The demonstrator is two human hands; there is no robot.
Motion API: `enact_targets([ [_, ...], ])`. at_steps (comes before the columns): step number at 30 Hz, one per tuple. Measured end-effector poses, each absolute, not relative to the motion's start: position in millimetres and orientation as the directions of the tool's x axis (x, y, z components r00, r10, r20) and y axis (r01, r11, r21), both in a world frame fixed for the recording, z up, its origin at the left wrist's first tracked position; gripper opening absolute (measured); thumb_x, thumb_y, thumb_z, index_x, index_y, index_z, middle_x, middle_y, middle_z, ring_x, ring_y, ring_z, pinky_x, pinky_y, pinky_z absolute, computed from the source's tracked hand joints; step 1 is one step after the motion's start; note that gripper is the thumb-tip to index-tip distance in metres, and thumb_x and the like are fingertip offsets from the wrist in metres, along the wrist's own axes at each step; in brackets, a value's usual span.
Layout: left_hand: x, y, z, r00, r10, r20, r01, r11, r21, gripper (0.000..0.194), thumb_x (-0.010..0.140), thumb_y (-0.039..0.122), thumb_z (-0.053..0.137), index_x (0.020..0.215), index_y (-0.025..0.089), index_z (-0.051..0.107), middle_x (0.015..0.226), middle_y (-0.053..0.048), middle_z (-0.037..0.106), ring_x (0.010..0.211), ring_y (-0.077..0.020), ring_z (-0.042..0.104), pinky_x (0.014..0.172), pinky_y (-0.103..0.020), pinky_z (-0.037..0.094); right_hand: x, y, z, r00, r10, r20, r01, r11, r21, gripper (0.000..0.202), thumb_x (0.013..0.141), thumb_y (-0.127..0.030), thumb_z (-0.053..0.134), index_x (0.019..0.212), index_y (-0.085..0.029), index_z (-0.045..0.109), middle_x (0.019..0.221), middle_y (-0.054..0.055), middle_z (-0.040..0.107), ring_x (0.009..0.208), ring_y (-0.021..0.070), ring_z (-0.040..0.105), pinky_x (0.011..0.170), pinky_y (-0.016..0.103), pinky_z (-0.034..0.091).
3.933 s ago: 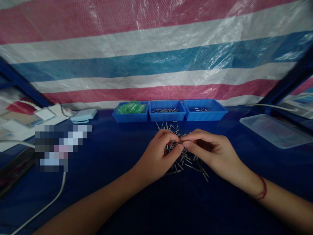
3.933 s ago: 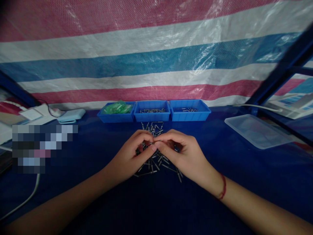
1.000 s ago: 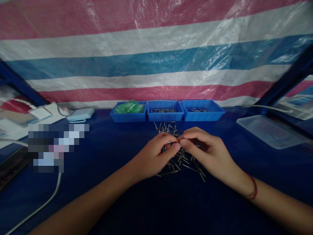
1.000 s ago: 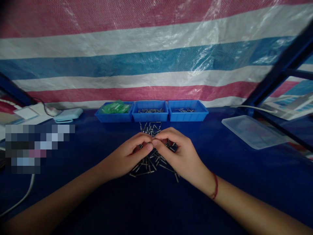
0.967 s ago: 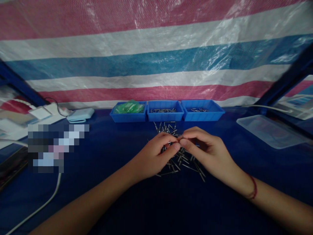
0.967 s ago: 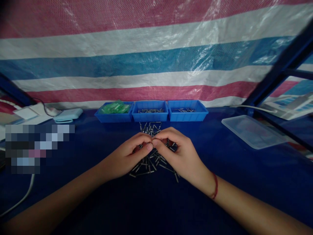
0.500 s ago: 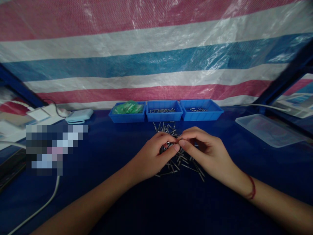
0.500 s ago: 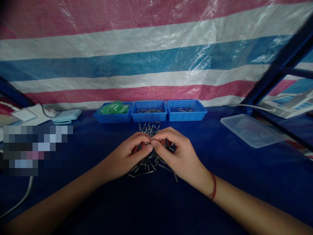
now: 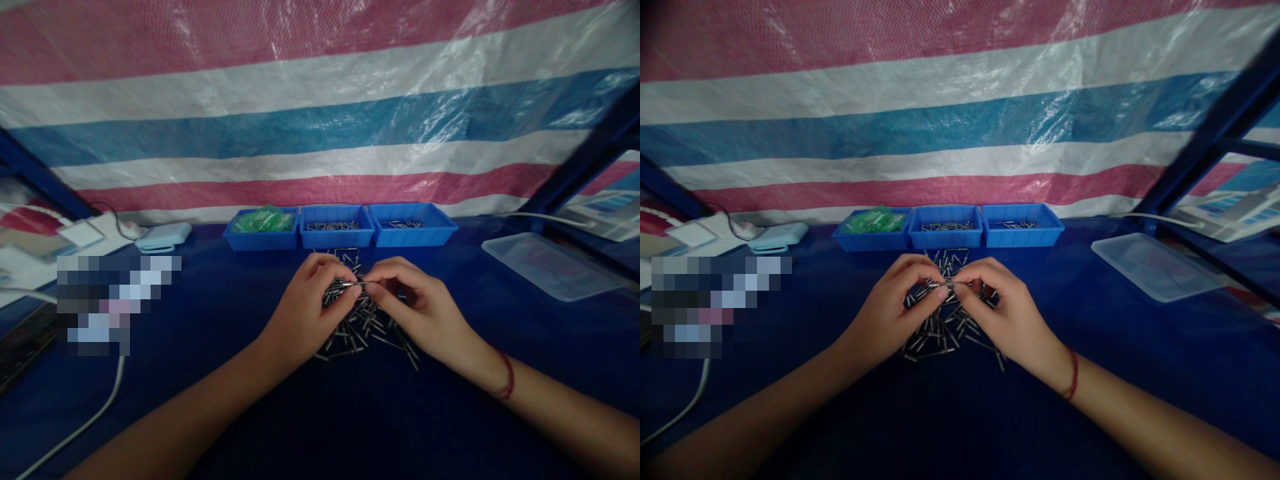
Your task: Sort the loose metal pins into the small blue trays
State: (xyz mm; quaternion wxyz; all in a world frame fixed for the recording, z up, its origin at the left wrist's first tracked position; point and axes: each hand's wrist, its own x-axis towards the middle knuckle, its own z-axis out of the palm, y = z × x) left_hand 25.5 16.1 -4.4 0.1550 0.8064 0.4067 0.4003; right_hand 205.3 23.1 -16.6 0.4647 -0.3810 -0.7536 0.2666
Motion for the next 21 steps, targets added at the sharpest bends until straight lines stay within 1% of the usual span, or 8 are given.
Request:
enact_targets([
  [4,24.9,14.3,-1.4,0.364,0.741,0.565,0.567,-0.657,0.497,0.004,0.085,0.02,0.055,0.088,0.018,0.056,0.099,-0.005,0.054,0.095,-0.0162,0.053,0.085,-0.033,0.043,204.9,23.3,-18.6,-0.323,0.811,0.488,0.333,0.58,-0.744,0.009,0.084,-0.026,0.056,0.09,-0.023,0.063,0.088,0.002,0.06,0.082,0.0147,0.057,0.071,0.031,0.047],
  [7,24.7,13.0,-0.6,0.35,0.774,0.527,0.591,-0.619,0.516,0.005,0.086,0.023,0.053,0.085,0.018,0.055,0.092,-0.004,0.057,0.089,-0.0162,0.055,0.081,-0.031,0.044,203.0,20.5,-16.9,-0.387,0.803,0.454,0.33,0.58,-0.745,0.011,0.086,-0.026,0.053,0.086,-0.023,0.064,0.088,0.002,0.061,0.082,0.0148,0.058,0.073,0.031,0.047],
  [9,24.7,12.9,-1.6,0.31,0.81,0.498,0.604,-0.572,0.555,0.008,0.087,0.026,0.052,0.09,0.019,0.054,0.088,-0.002,0.059,0.081,-0.0148,0.056,0.075,-0.029,0.045,204.3,21.7,-14.3,-0.4,0.795,0.456,0.356,0.593,-0.722,0.014,0.087,-0.026,0.051,0.083,-0.023,0.064,0.087,0.003,0.062,0.081,0.0152,0.059,0.072,0.031,0.048],
  [12,25.5,13.6,-4.4,0.242,0.847,0.472,0.606,-0.512,0.609,0.02,0.087,0.029,0.052,0.104,0.019,0.05,0.089,-0.002,0.06,0.073,-0.013,0.056,0.067,-0.027,0.046,216.4,36.2,-9.2,-0.233,0.785,0.574,0.532,0.597,-0.6,0.013,0.086,-0.028,0.052,0.081,-0.022,0.064,0.085,0.004,0.062,0.081,0.0183,0.058,0.07,0.033,0.048],
  [15,26.7,14.8,-6.7,0.244,0.859,0.45,0.604,-0.498,0.622,0.023,0.087,0.029,0.052,0.107,0.018,0.049,0.089,-0.002,0.061,0.074,-0.013,0.056,0.065,-0.026,0.045,241.2,65.3,-5.6,-0.017,0.685,0.728,0.791,0.455,-0.41,0.018,0.086,-0.031,0.051,0.085,-0.021,0.066,0.091,0.009,0.06,0.079,0.0212,0.058,0.072,0.038,0.047],
  [17,26.1,16.5,-7.8,0.27,0.854,0.445,0.618,-0.508,0.601,0.023,0.087,0.029,0.051,0.107,0.018,0.049,0.09,-0.003,0.062,0.076,-0.0133,0.057,0.067,-0.026,0.046,259.2,85.0,-5.9,-0.009,0.649,0.761,0.891,0.35,-0.288,0.025,0.085,-0.034,0.05,0.09,-0.016,0.068,0.097,0.014,0.059,0.08,0.024,0.058,0.075,0.041,0.046],
  [18,25.0,18.0,-8.3,0.279,0.853,0.442,0.634,-0.509,0.582,0.023,0.087,0.029,0.051,0.108,0.018,0.05,0.092,-0.003,0.062,0.076,-0.0135,0.057,0.068,-0.027,0.046,266.8,92.6,-7.0,-0.045,0.676,0.736,0.915,0.324,-0.242,0.03,0.085,-0.037,0.05,0.096,-0.014,0.067,0.101,0.017,0.057,0.087,0.0272,0.057,0.077,0.043,0.045],
  [21,16.8,25.8,-10.2,0.267,0.864,0.426,0.715,-0.474,0.513,0.026,0.086,0.02,0.048,0.112,0.018,0.049,0.095,-0.004,0.062,0.077,-0.0146,0.059,0.07,-0.029,0.046,278.7,102.1,-12.5,-0.01,0.702,0.712,0.934,0.262,-0.245,0.033,0.082,-0.037,0.053,0.102,-0.014,0.066,0.099,0.017,0.057,0.092,0.0298,0.056,0.076,0.044,0.046],
])
